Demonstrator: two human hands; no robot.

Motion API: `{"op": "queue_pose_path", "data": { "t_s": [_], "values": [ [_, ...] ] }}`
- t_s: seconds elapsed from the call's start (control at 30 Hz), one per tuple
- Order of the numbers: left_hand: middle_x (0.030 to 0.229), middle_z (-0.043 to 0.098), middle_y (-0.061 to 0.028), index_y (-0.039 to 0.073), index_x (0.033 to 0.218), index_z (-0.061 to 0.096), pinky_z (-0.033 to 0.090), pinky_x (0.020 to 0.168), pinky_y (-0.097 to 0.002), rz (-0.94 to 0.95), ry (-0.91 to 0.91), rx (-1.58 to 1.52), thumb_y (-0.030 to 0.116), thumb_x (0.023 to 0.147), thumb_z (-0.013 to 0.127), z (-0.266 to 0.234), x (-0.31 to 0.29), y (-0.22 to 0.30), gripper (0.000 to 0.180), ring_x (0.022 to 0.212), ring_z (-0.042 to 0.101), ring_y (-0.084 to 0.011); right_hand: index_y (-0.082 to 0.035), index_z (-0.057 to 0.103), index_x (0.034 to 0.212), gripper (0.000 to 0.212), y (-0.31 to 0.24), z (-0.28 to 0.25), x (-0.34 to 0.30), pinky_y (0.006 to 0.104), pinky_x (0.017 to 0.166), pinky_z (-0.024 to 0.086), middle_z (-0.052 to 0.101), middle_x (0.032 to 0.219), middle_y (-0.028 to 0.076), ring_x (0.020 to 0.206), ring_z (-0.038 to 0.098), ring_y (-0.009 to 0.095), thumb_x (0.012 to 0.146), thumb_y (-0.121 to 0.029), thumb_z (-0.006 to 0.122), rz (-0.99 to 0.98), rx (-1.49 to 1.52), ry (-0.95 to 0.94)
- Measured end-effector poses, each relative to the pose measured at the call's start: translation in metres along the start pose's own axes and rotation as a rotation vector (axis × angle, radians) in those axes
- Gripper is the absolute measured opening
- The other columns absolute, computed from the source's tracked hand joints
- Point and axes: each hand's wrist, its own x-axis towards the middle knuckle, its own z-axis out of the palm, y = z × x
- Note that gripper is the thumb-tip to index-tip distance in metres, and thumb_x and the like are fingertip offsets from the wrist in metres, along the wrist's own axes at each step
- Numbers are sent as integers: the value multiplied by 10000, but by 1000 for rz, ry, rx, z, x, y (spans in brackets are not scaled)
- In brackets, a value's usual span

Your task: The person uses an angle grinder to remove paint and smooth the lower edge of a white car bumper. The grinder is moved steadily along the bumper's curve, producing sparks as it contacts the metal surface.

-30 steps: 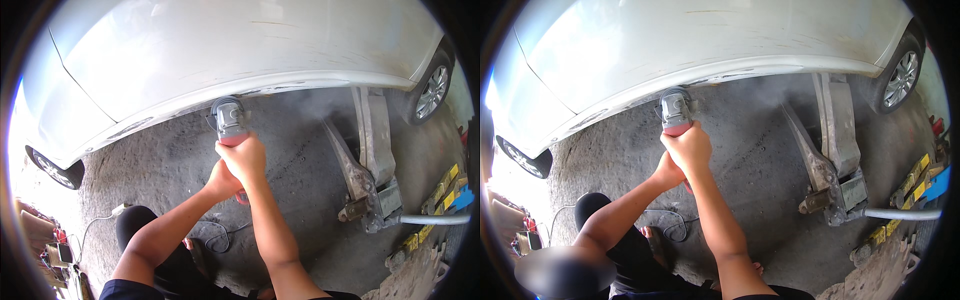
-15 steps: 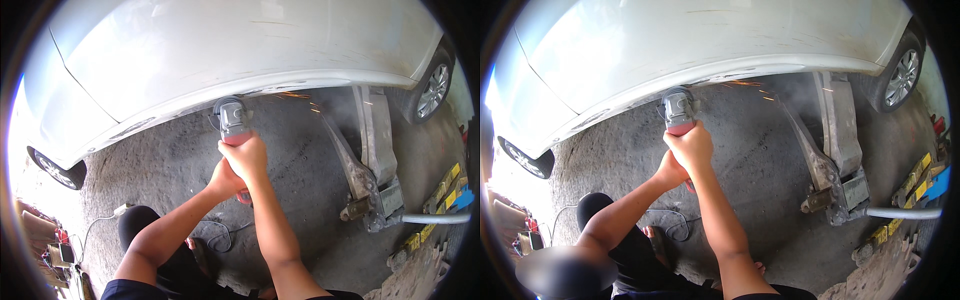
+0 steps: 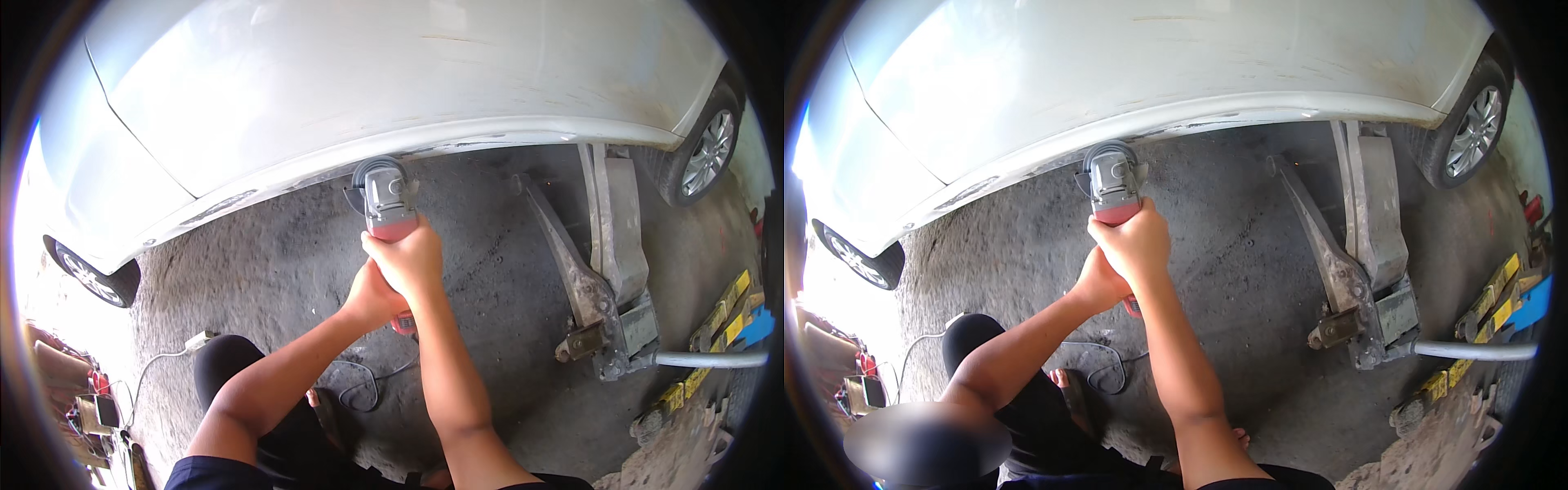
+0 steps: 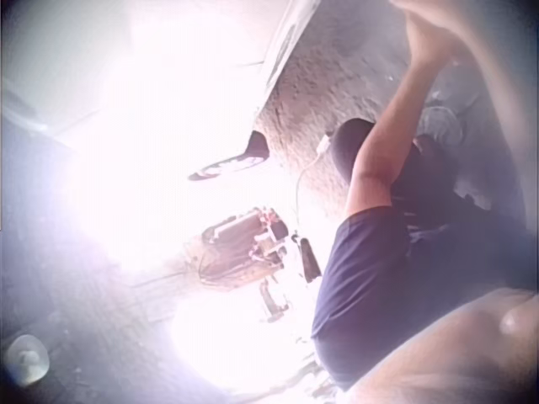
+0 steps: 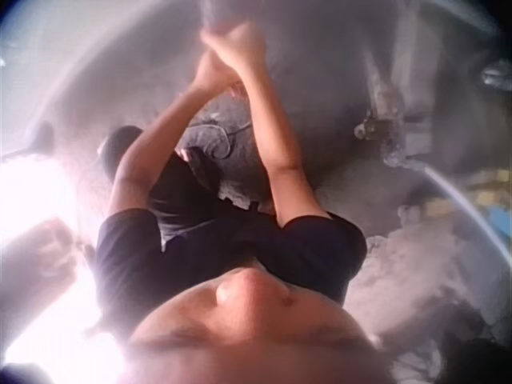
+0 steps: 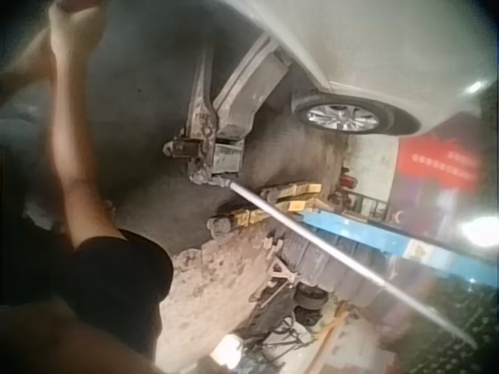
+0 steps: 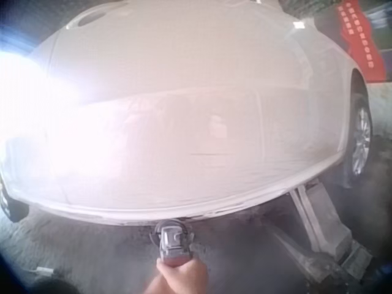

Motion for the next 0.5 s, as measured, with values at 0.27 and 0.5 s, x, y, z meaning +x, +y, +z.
{"op": "queue_pose_path", "data": {
  "t_s": [0.27,0.5],
  "values": [
    [1273,714,-78,14,1389,556,580,948,-358,3,-16,141,168,808,926,1,-9,7,705,1151,686,-152,32,684,1129,610,3,-3,-3,490,828,616,785,999,235,919,782,408,720,-376,879,-9,10,-52],
    [1277,708,-76,21,1391,552,587,946,-368,-113,-19,83,161,827,910,-3,-9,12,683,1153,688,-162,16,678,1131,616,3,3,-1,492,830,616,785,993,225,923,780,406,715,-389,884,15,4,-74]
  ]
}}
